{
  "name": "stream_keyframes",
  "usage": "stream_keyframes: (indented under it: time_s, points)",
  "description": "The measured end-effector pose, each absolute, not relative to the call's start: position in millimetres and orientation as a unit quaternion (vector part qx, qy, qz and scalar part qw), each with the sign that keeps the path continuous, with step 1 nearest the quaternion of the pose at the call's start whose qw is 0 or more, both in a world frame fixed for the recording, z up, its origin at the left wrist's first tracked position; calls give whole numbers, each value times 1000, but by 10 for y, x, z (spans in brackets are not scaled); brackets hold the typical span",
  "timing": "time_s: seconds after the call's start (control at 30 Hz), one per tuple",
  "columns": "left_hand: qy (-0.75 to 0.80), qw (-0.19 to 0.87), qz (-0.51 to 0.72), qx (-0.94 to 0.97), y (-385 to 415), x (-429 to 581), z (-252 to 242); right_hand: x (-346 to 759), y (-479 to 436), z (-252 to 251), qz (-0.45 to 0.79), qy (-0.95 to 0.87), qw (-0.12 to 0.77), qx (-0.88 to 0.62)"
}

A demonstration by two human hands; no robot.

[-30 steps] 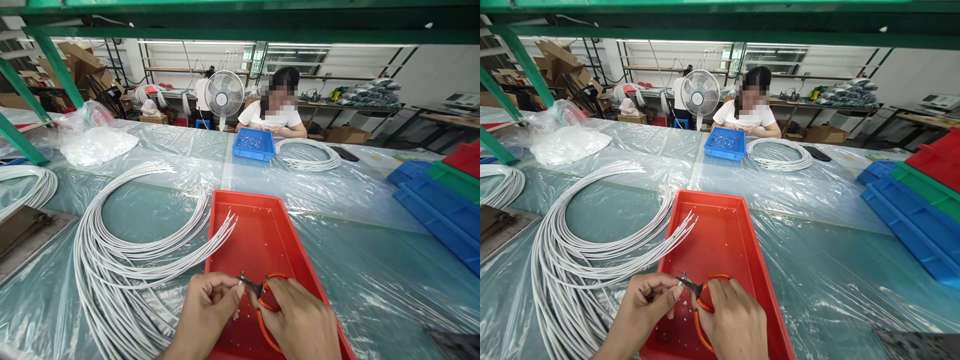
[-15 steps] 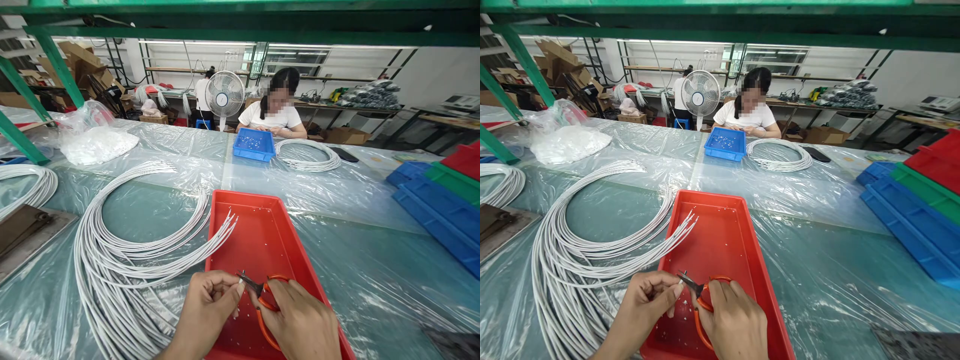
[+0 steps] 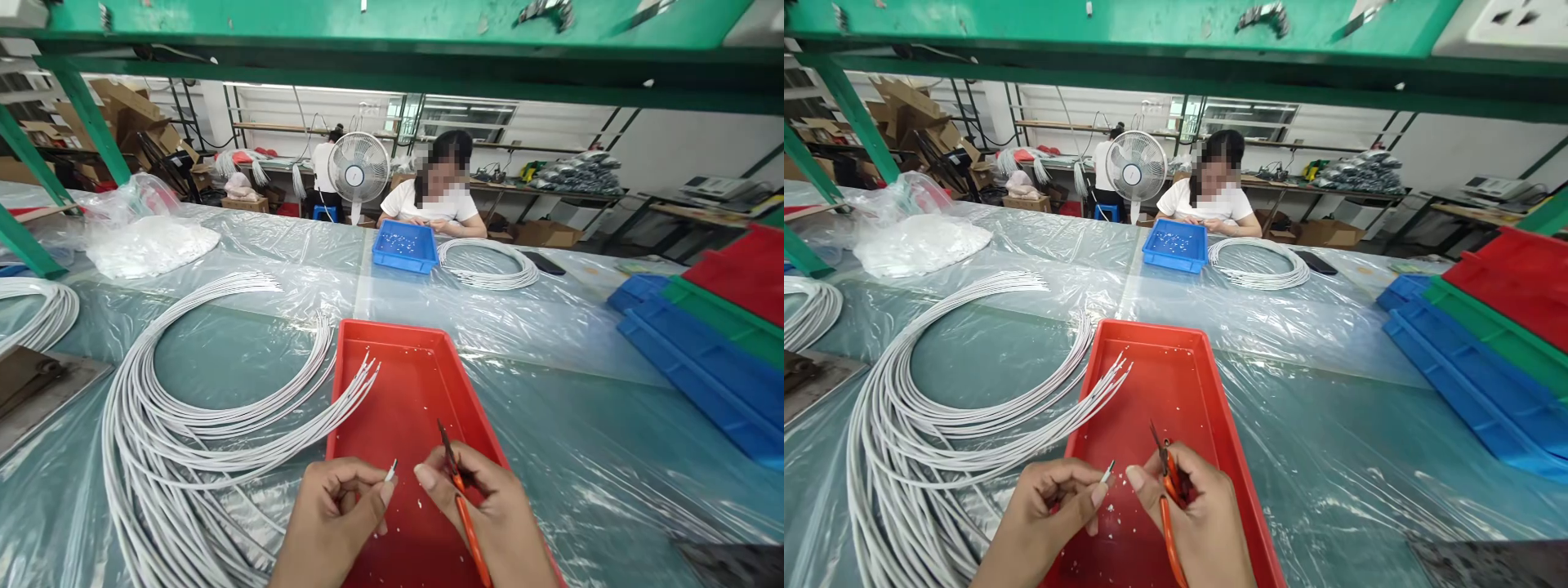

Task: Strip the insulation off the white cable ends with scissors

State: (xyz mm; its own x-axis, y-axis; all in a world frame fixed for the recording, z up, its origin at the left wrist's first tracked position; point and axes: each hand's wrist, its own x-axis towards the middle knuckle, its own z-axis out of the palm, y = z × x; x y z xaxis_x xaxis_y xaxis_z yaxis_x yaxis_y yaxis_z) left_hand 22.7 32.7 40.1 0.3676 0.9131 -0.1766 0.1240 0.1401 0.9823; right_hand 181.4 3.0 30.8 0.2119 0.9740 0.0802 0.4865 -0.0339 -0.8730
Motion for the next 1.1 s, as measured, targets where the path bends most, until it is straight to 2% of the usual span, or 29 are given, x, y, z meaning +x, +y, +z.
stream_keyframes:
  time_s: [0.1, 0.2, 0.37, 0.47, 0.53, 0.7, 0.93, 1.1]
  points:
    - [452, 570, 337, 598, 292, 254, 330, 1761, 51, 361, 333, -513, 469, -637]
    - [452, 512, 357, 637, 248, 290, 263, 1702, 44, 395, 331, -521, 471, -630]
    - [422, 377, 415, 712, 220, 320, 215, 1682, -36, 442, 215, -592, 449, -634]
    - [351, 283, 474, 756, 231, 326, 201, 1689, -94, 466, 123, -618, 459, -627]
    - [311, 217, 503, 777, 237, 329, 193, 1690, -116, 475, 109, -616, 472, -621]
    - [304, 143, 515, 789, 231, 343, 193, 1725, -115, 455, 190, -576, 495, -622]
    - [310, 84, 517, 794, 225, 366, 241, 1833, -60, 276, 463, -428, 508, -587]
    - [316, 50, 509, 799, 226, 374, 262, 1824, -85, 143, 499, -372, 548, -559]
